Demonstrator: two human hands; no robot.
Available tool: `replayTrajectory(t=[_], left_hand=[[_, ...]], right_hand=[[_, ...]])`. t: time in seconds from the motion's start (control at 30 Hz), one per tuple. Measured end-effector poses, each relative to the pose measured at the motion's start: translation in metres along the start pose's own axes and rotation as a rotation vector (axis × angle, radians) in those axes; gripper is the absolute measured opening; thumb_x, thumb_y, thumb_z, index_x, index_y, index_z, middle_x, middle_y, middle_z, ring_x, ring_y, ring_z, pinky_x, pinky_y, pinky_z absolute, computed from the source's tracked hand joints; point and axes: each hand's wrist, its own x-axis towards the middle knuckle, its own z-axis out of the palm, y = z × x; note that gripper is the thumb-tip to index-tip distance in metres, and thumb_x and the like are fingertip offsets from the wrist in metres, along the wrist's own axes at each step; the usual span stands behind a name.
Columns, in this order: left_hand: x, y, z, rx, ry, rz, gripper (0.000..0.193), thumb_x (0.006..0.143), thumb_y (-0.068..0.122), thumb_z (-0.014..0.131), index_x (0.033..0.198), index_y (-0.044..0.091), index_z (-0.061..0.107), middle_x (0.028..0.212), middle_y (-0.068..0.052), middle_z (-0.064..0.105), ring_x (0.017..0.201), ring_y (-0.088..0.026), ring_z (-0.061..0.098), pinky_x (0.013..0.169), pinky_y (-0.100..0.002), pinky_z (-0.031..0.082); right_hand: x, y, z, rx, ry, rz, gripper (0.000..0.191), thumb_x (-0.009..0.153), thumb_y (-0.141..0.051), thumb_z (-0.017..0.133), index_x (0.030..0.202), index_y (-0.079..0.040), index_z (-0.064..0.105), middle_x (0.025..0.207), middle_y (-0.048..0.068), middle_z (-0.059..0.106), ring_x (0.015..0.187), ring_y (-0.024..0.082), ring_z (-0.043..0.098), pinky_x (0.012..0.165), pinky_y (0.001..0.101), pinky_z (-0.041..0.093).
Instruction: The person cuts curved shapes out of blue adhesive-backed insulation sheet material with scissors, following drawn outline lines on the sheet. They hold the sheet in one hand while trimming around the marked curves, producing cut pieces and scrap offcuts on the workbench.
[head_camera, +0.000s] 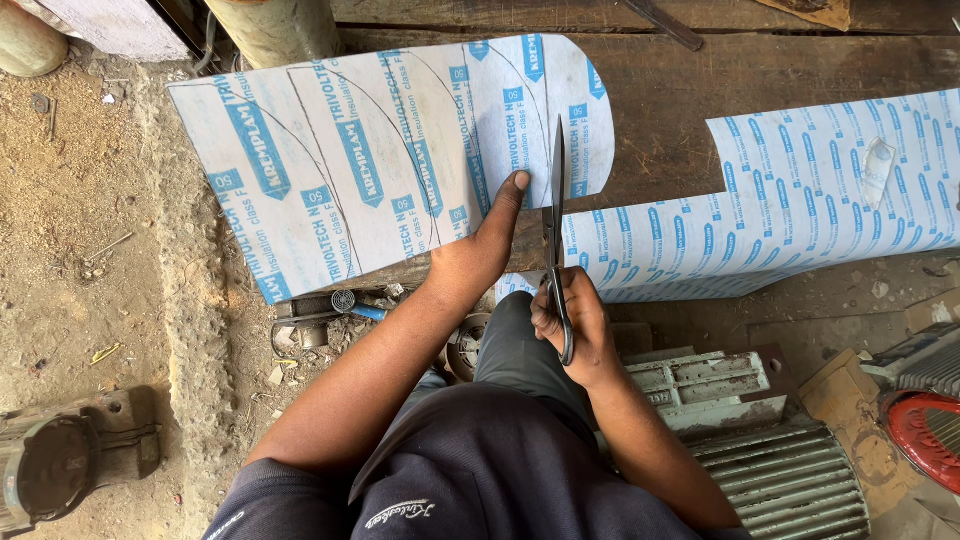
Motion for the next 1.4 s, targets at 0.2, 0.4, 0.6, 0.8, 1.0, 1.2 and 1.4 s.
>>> replayTrajectory(t=[0.2,0.4,0.6,0.8,1.0,1.2,1.4], left_hand=[[-0.001,0.001,0.0,0.012,-0.009,-0.014,0.031,0.1,0.026,0.071,0.111,-0.003,0.068,0.091,-0.013,0.07,0.081,-0.021,0.074,0.066,-0.031,0.061],[-0.002,0.001,-0.001,-0.014,-0.005,0.018,0.029,0.101,0.025,0.071,0.111,-0.003,0.07,0.092,-0.013,0.072,0.083,-0.02,0.075,0.068,-0.031,0.06],[-0.002,0.004,-0.002,-0.019,0.007,0.025,0.028,0.1,0.023,0.071,0.111,-0.002,0.069,0.093,-0.012,0.072,0.083,-0.019,0.074,0.069,-0.031,0.061],[-0.003,0.007,-0.003,-0.032,0.012,0.036,0.027,0.1,0.022,0.072,0.112,-0.001,0.07,0.096,-0.013,0.073,0.086,-0.02,0.075,0.072,-0.031,0.061],[-0.002,0.005,-0.003,-0.005,0.013,0.034,0.027,0.1,0.022,0.072,0.112,-0.002,0.07,0.096,-0.013,0.072,0.086,-0.02,0.075,0.072,-0.032,0.061],[-0.001,0.0,-0.001,-0.025,0.009,0.056,0.027,0.101,0.022,0.071,0.113,-0.001,0.07,0.098,-0.014,0.073,0.088,-0.022,0.075,0.072,-0.032,0.061],[0.007,0.0,0.002,-0.219,-0.015,-0.152,0.029,0.096,0.023,0.071,0.114,0.0,0.064,0.096,-0.01,0.071,0.085,-0.019,0.074,0.069,-0.03,0.063]], right_hand=[[0.0,0.0,0.001,-0.007,0.003,-0.006,0.039,0.097,-0.026,0.075,0.116,-0.006,0.047,0.093,0.005,0.057,0.074,0.009,0.058,0.062,0.0247,0.051],[0.0,-0.001,0.001,-0.017,0.01,-0.022,0.038,0.096,-0.023,0.076,0.115,-0.005,0.048,0.092,0.005,0.057,0.073,0.01,0.058,0.06,0.0248,0.051],[-0.001,-0.005,0.004,-0.088,0.032,-0.019,0.037,0.094,-0.022,0.077,0.112,-0.004,0.05,0.085,0.003,0.059,0.067,0.009,0.057,0.058,0.0239,0.049],[-0.001,-0.006,0.006,-0.098,0.049,-0.011,0.036,0.092,-0.019,0.078,0.11,-0.004,0.051,0.081,0.003,0.06,0.064,0.009,0.057,0.055,0.024,0.049],[0.001,-0.003,0.004,-0.174,0.067,-0.033,0.032,0.092,-0.013,0.078,0.106,-0.004,0.051,0.079,0.003,0.059,0.061,0.008,0.059,0.05,0.0231,0.05],[0.003,-0.004,0.003,-0.211,0.085,-0.026,0.031,0.09,-0.011,0.078,0.103,-0.004,0.051,0.082,0.003,0.059,0.062,0.008,0.061,0.048,0.0225,0.052],[0.009,-0.01,0.004,-0.177,0.1,0.04,0.034,0.089,-0.015,0.08,0.104,-0.003,0.053,0.081,0.004,0.058,0.061,0.009,0.059,0.051,0.0241,0.052]])
